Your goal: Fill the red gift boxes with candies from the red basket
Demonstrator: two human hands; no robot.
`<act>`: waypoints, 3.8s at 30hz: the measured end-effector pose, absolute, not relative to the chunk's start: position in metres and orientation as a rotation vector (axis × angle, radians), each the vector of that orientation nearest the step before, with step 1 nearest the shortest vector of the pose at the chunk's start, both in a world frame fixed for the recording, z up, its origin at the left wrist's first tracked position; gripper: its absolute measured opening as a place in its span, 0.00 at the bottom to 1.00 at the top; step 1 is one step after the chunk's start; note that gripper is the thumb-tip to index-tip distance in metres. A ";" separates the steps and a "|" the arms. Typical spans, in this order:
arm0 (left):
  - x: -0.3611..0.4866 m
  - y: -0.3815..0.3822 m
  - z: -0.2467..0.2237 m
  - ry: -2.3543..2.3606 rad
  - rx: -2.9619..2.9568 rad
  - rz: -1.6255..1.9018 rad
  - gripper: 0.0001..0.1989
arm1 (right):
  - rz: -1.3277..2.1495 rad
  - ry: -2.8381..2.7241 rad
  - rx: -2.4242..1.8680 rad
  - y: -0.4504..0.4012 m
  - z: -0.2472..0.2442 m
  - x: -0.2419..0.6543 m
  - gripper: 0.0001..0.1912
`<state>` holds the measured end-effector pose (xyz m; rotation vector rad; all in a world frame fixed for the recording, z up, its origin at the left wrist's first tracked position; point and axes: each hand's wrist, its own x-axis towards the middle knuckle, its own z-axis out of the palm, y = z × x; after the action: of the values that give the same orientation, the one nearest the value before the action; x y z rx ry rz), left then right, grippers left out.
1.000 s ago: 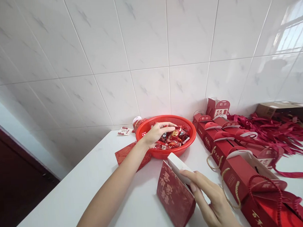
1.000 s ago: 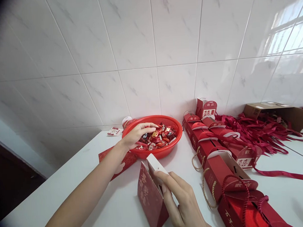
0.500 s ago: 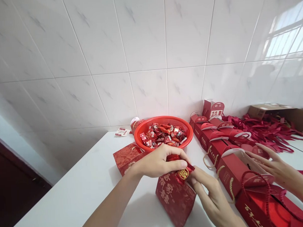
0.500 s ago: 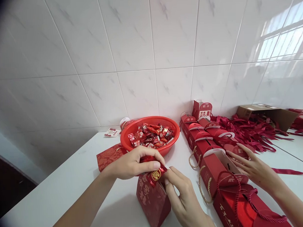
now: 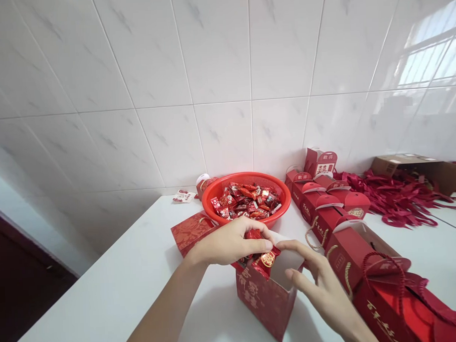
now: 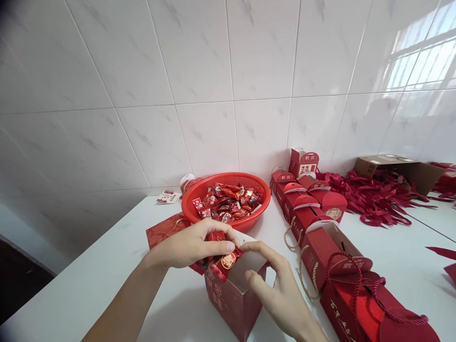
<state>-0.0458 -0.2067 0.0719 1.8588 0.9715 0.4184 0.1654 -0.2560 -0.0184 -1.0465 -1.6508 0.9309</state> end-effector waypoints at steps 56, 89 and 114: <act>-0.010 -0.211 0.051 0.616 1.565 0.923 0.18 | 0.791 -1.674 -1.030 -0.262 -0.022 0.163 0.25; -0.048 -0.189 0.046 0.854 2.021 0.573 0.41 | 0.477 -1.652 -0.943 -0.249 -0.032 0.173 0.14; -0.028 -0.180 0.024 0.927 2.208 0.822 0.09 | 0.340 -1.496 -0.996 -0.235 -0.040 0.171 0.08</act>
<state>-0.0278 -0.1796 0.0243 2.2080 0.9268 0.8217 0.1709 -0.2348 -0.0401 -0.9964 -1.4957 0.3400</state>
